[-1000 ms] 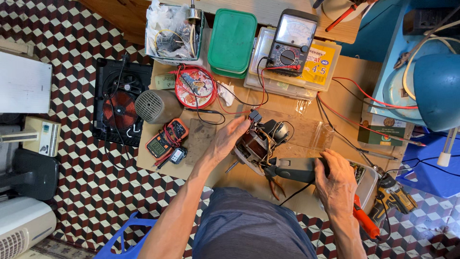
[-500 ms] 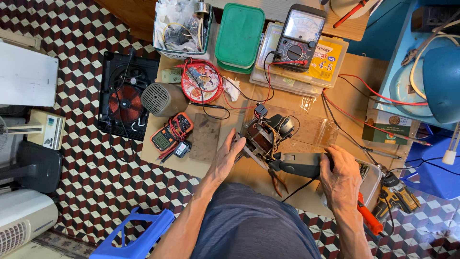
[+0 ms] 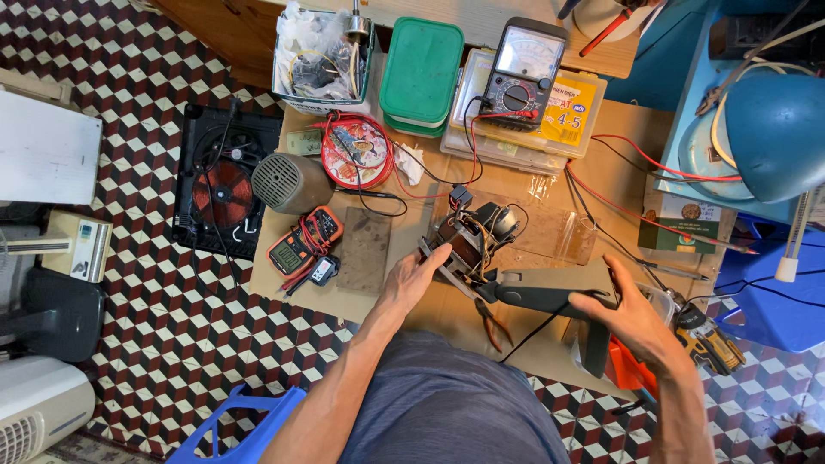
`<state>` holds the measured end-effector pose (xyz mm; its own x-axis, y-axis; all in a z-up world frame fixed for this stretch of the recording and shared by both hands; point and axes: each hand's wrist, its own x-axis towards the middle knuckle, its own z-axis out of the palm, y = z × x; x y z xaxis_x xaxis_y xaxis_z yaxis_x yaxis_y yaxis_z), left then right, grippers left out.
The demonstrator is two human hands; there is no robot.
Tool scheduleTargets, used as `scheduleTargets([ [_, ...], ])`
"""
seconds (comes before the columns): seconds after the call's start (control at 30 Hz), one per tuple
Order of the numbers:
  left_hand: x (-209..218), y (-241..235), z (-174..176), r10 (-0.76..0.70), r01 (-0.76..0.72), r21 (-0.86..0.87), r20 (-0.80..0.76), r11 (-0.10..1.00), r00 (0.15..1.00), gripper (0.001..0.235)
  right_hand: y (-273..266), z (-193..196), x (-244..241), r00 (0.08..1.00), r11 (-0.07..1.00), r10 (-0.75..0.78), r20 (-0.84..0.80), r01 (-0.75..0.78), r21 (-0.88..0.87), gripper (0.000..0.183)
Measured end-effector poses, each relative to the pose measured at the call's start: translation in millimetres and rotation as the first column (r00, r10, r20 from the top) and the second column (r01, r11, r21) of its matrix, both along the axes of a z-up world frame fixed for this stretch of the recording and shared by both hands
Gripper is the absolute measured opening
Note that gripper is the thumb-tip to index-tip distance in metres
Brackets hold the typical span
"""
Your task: The person disassembles a small electrical motor on a cluttered workbench, removes the fan blade, and uses pliers to adjust internal components. They then reassemble the motor and test it with a multimeter.
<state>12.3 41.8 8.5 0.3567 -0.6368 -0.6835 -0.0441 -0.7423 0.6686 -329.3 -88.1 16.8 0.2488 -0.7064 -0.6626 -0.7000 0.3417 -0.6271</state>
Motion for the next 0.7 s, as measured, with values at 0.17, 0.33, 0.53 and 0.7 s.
scheduleTargets([
  [0.17,-3,4,-15,0.079,-0.079,0.03,0.02,0.996,0.997,0.068,-7,-32,-26,0.993,0.975,0.089,0.075,-0.102,0.196,0.129],
  [0.33,-1,9,-31,0.198,-0.207,-0.1,-0.085,0.973,0.976,0.057,13,-32,-16,0.98,0.998,-0.047,0.191,0.037,0.057,0.112],
  [0.53,1,7,-28,0.197,-0.197,0.001,0.01,0.98,0.98,0.05,35,12,0,0.957,0.991,-0.118,0.267,0.13,-0.028,0.105],
  [0.7,7,1,5,0.182,-0.198,-0.092,-0.156,0.976,0.971,0.042,50,65,-4,0.981,0.952,-0.106,0.162,0.147,-0.268,0.11],
])
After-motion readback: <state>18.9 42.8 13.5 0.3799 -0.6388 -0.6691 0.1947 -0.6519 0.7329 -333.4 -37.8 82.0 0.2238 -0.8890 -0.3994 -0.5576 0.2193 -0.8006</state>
